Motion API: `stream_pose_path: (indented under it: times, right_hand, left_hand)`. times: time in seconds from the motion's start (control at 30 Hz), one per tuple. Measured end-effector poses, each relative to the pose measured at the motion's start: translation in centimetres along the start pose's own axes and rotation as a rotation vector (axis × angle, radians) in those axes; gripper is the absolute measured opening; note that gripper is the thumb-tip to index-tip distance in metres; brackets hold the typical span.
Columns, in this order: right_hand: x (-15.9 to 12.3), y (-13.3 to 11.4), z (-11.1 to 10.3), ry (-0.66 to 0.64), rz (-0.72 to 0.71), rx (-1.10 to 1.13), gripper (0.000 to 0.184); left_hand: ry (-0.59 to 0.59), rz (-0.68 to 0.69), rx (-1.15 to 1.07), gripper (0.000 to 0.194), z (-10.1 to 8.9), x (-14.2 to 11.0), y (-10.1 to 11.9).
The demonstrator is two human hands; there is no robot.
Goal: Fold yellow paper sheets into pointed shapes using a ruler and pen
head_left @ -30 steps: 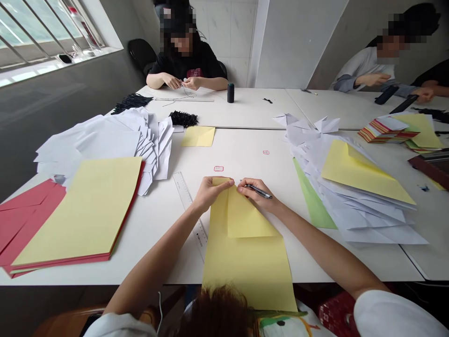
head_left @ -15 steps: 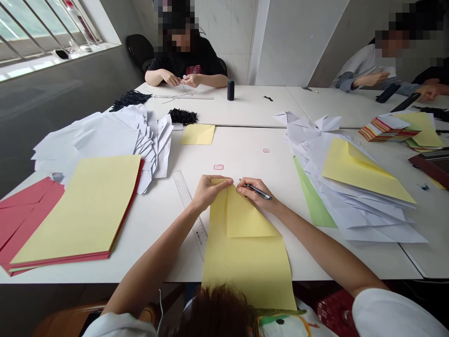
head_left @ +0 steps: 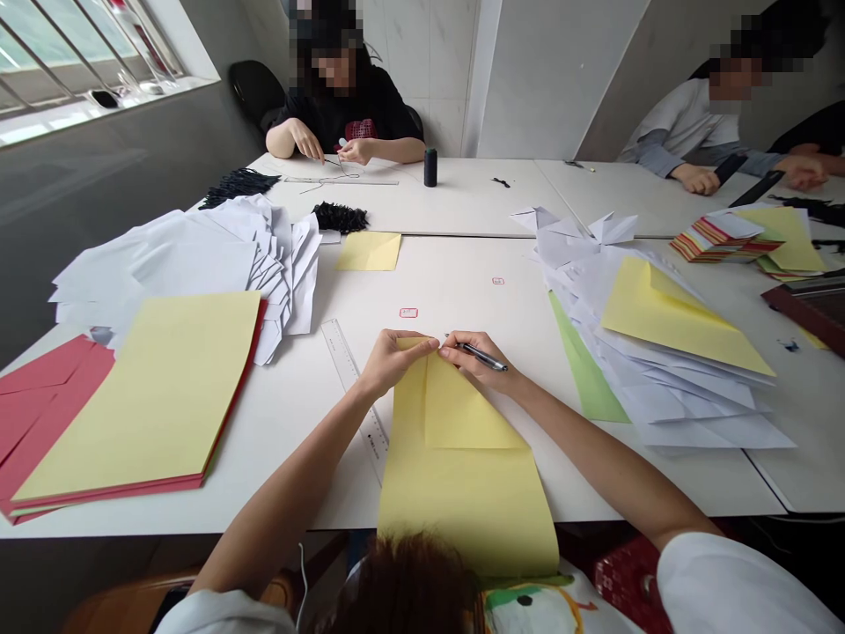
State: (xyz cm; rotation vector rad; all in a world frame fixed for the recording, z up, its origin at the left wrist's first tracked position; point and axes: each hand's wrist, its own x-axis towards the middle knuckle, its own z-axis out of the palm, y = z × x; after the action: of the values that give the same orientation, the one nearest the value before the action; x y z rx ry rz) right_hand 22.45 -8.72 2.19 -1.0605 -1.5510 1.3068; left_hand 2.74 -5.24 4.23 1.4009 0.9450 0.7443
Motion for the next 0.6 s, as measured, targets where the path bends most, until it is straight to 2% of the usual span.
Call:
stream_pose_path:
  times: [0.13,0.27,0.6]
  right_hand:
    - [-0.4,-0.9,-0.5,-0.005,-0.022,-0.029,0.035]
    - [-1.1,-1.0,-1.6,-0.044,0.016,-0.024,0.032]
    - [-2.9,0.0,-4.2,-0.150,0.092,-0.045,0.032]
  left_hand:
    - [0.120,0.005,-0.048,0.032,-0.7,0.2,0.5]
    - [0.256,0.023,-0.073,0.031,-2.5,0.3,1.5]
    - [0.388,-0.010,-0.113,0.030,-6.4,0.7,1.8]
